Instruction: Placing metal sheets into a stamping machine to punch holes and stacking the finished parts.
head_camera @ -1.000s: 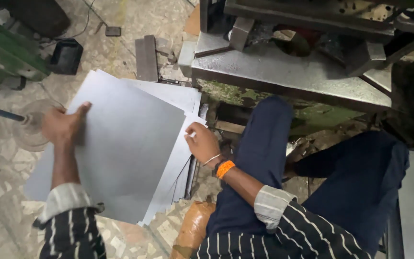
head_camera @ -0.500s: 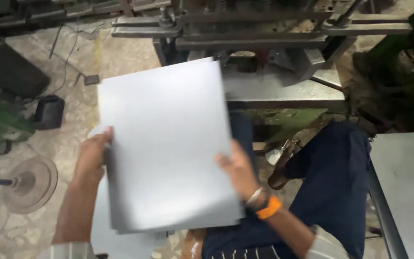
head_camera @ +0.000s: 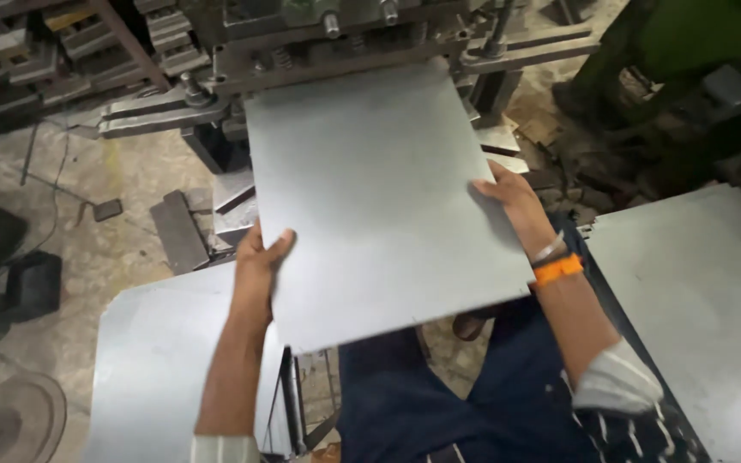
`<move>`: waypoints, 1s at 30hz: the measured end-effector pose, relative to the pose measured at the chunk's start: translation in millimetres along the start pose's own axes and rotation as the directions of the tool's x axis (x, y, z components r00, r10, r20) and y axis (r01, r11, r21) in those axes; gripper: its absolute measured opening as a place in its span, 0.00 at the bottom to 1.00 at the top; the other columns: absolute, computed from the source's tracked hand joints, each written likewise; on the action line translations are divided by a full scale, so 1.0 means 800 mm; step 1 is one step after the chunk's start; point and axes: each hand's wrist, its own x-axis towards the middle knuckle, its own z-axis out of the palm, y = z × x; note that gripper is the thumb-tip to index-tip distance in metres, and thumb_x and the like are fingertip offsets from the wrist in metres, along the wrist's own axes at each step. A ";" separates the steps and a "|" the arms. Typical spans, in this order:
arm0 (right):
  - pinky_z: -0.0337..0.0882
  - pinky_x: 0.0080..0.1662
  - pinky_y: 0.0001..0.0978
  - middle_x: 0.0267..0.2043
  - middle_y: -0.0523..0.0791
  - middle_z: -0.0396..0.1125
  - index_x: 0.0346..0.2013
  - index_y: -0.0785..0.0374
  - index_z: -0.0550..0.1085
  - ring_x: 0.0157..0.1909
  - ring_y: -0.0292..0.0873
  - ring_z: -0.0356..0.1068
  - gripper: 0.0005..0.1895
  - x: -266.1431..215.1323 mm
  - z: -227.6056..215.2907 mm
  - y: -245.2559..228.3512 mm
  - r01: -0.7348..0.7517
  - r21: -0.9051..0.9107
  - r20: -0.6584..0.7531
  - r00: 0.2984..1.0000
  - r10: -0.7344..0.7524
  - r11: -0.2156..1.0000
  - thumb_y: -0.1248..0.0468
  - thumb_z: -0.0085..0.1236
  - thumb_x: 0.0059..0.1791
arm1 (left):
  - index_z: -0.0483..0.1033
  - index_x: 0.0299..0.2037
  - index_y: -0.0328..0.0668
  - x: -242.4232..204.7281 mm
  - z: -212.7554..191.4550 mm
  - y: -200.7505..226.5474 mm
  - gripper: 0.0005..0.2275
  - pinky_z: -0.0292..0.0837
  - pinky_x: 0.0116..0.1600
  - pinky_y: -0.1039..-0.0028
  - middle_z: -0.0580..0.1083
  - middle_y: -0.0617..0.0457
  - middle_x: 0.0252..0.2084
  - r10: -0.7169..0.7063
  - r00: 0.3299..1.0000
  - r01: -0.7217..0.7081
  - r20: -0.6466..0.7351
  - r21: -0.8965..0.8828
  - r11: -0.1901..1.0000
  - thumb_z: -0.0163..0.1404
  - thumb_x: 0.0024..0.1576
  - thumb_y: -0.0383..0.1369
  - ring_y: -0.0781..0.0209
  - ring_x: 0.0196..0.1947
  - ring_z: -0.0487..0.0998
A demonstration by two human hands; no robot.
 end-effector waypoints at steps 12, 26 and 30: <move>0.76 0.44 0.27 0.37 0.44 0.74 0.52 0.63 0.77 0.38 0.36 0.76 0.22 0.144 0.020 -0.011 0.071 0.211 0.083 0.992 -0.091 0.975 0.66 0.66 0.42 | 0.82 0.46 0.42 0.172 0.000 0.029 0.15 0.76 0.34 0.70 0.76 0.48 0.28 0.132 0.990 -0.109 -0.048 0.338 0.935 0.65 0.50 0.36 0.59 0.28 0.78; 0.77 0.37 0.27 0.28 0.45 0.73 0.40 0.61 0.79 0.31 0.36 0.77 0.15 0.158 0.013 -0.007 -0.002 0.204 0.016 1.000 -0.002 0.979 0.66 0.69 0.39 | 0.82 0.44 0.44 0.155 0.024 0.038 0.16 0.79 0.37 0.73 0.77 0.52 0.29 0.055 0.993 -0.036 -0.106 0.173 0.984 0.67 0.46 0.32 0.61 0.28 0.81; 0.75 0.36 0.27 0.25 0.46 0.71 0.33 0.63 0.79 0.29 0.38 0.74 0.13 0.144 0.018 -0.033 0.009 0.242 0.005 1.000 -0.010 0.970 0.70 0.72 0.35 | 0.80 0.52 0.44 0.163 0.013 0.031 0.19 0.80 0.42 0.71 0.77 0.52 0.33 0.057 0.996 -0.037 -0.073 0.252 0.967 0.66 0.50 0.36 0.61 0.33 0.81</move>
